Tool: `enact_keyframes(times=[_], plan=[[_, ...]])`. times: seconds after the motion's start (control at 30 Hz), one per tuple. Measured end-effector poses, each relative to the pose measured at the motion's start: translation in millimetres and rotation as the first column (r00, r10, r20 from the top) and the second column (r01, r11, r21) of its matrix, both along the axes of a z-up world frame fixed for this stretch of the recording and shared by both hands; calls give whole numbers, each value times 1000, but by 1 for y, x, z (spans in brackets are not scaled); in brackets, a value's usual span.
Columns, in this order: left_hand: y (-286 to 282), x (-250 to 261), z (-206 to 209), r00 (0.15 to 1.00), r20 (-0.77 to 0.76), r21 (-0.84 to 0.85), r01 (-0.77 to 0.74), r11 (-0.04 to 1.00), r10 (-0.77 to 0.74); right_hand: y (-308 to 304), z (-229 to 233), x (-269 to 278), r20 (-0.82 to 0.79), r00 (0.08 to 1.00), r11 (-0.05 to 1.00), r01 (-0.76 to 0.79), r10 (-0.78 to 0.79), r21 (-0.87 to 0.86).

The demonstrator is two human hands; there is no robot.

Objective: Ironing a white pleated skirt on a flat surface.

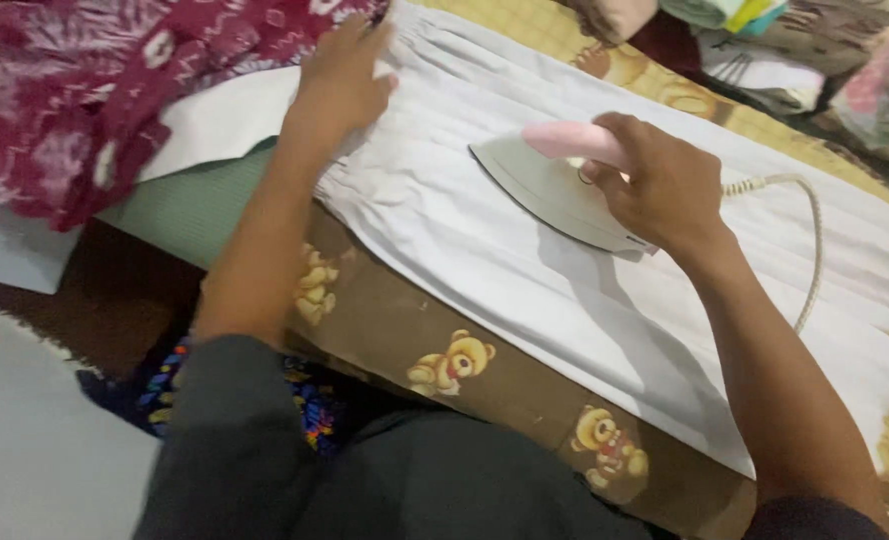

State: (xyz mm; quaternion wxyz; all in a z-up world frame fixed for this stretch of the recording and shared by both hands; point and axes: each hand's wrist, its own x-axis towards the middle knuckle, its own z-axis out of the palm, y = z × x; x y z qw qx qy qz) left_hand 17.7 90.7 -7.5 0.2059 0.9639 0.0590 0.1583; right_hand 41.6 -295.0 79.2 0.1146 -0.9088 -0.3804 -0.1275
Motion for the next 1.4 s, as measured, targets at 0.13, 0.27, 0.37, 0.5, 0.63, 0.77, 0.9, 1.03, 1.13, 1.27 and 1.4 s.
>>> enact_keyframes(times=[0.13, 0.27, 0.37, 0.5, 0.63, 0.77, 0.9, 1.03, 1.13, 1.27, 1.4], plan=[[6, -7, -9, 986, -83, -254, -160, 954, 144, 35, 5, -3, 57, 994, 996, -90, 89, 21], [1, -6, -7, 991, -10, -384, -124, 915, 130, 30, 5, 2, 40, 994, 995, -101, 101, -6], [10, 6, -27, 991, 102, -423, -33, 906, 84, 4, -2, 11, 19, 994, 994, -105, 105, -36], [9, -1, -17, 997, 38, -466, -36, 884, 61, -32, -5, 12, 22, 1000, 994, -7, 10, -109], [21, 8, -31, 995, 96, -478, 57, 876, -13, -33, -9, 12, 25, 1000, 998, 1, 1, -62], [28, 20, -45, 997, 70, -541, 54, 839, -19, 3, -11, 13, 40, 997, 995, -68, 71, -72], [27, 17, -37, 999, 53, -537, 34, 843, -7, 67, 3, -4, 60, 983, 985, -168, 171, -49], [34, 20, -45, 997, 75, -498, 56, 865, -21, 86, 2, -1, 114, 969, 975, -222, 219, 13], [36, 24, -51, 987, 148, -510, 124, 851, -55, 69, 9, 0, 85, 976, 979, -201, 202, -20], [35, 24, -47, 992, 125, -422, 78, 903, -27, 10, 9, 3, -20, 998, 991, -67, 65, -115], [47, 10, -35, 983, -1, -467, 161, 869, -183, -62, -2, 11, 0, 998, 978, 64, -66, -199]])
